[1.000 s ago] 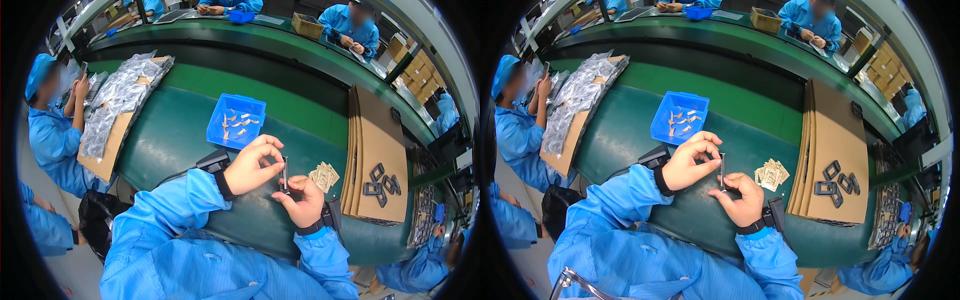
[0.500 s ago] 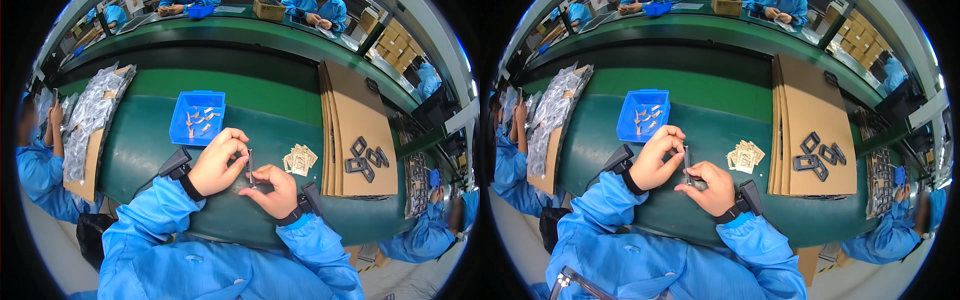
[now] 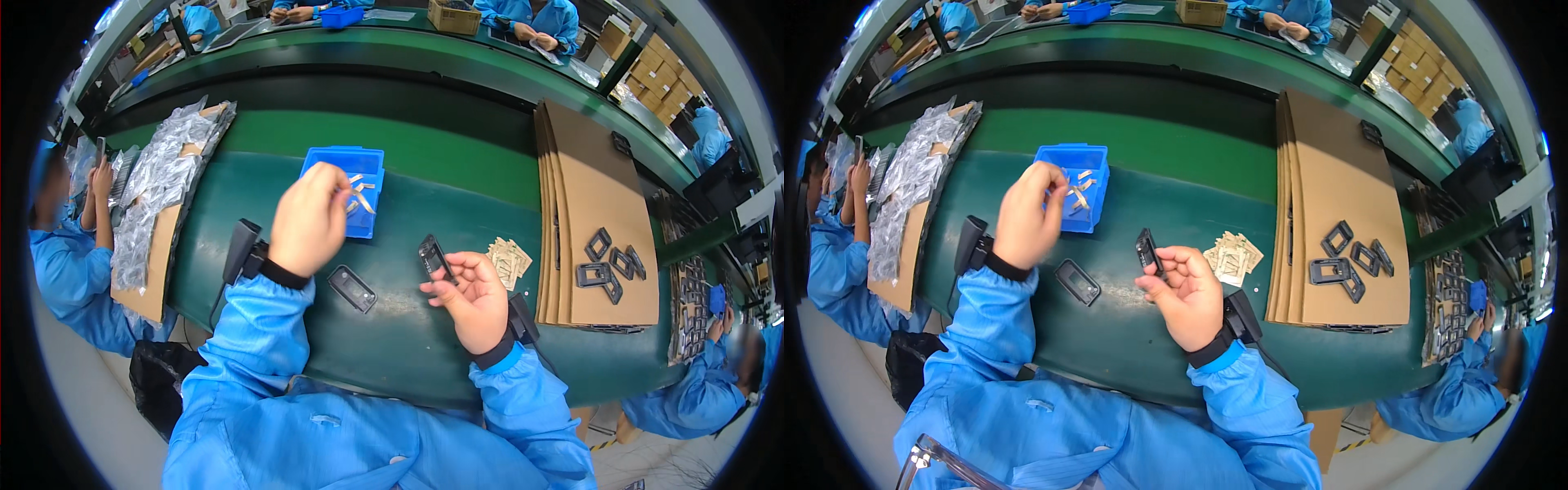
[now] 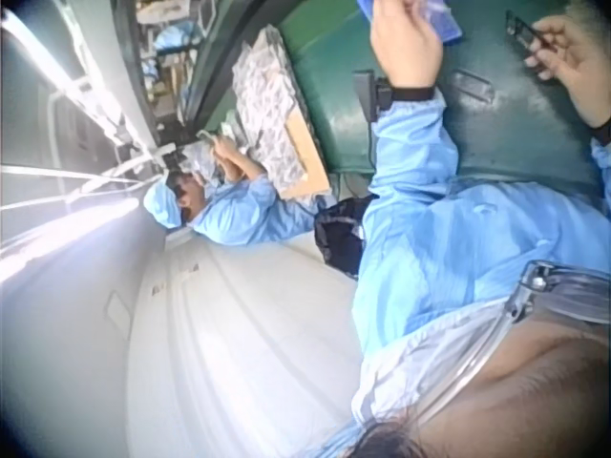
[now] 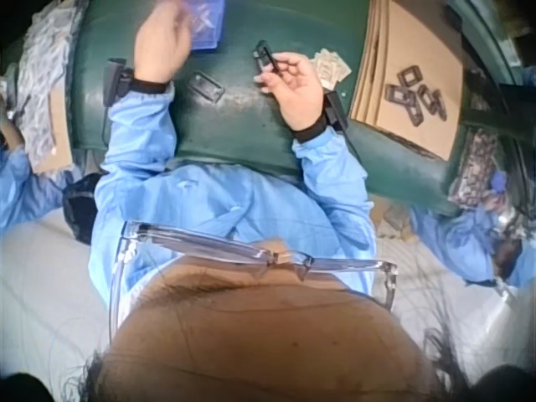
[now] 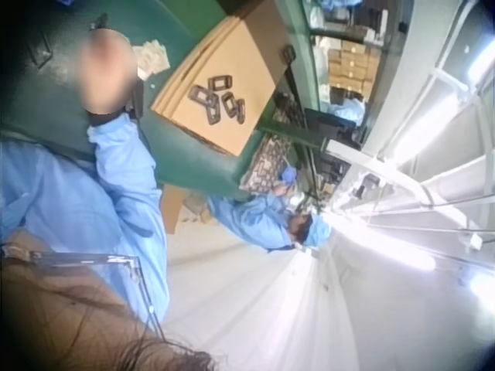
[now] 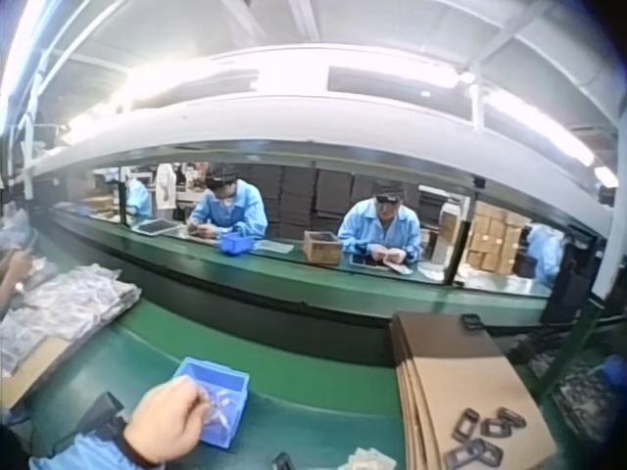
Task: Manually assemble small electronic or plastic components by inserting metal pins and small parts into a black housing.
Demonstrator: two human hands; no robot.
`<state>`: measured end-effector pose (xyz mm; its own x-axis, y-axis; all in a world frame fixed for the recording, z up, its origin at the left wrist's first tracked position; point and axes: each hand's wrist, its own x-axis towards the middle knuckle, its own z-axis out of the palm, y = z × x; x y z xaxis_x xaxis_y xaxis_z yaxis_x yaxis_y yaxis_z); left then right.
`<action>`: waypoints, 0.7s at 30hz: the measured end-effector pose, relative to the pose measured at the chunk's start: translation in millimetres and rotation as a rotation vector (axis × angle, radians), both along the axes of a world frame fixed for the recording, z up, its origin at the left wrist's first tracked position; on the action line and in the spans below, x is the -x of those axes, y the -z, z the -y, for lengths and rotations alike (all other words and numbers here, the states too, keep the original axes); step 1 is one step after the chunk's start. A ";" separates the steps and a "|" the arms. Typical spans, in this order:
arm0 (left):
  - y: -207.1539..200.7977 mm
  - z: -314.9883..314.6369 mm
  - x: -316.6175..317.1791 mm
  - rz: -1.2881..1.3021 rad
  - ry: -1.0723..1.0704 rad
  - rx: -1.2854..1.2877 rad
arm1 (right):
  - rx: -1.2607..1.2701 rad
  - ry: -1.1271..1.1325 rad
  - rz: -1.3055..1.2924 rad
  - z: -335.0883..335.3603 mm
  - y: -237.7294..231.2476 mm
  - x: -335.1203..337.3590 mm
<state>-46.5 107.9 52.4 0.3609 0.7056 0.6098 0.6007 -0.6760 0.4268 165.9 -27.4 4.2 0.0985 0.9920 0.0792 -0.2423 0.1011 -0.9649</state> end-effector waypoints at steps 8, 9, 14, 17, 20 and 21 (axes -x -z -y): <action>12.0 -11.3 12.2 0.004 0.045 -0.049 | 0.109 0.010 -0.089 -2.9 2.2 -4.1; 7.3 -1.7 4.1 0.102 0.144 0.005 | 0.089 -0.008 -0.100 -2.9 3.3 -4.7; 15.0 46.9 -30.0 0.378 0.595 0.902 | 0.037 -0.055 -0.139 -2.2 2.0 -0.9; 15.6 51.6 -39.1 0.422 0.615 0.938 | 0.029 -0.075 -0.156 0.7 -0.4 -0.4; 19.1 54.9 -41.4 0.418 0.593 0.806 | -0.014 -0.068 -0.112 1.1 0.8 -0.3; 18.9 55.6 -41.5 0.418 0.592 0.807 | -0.023 -0.070 -0.106 0.9 1.6 -0.6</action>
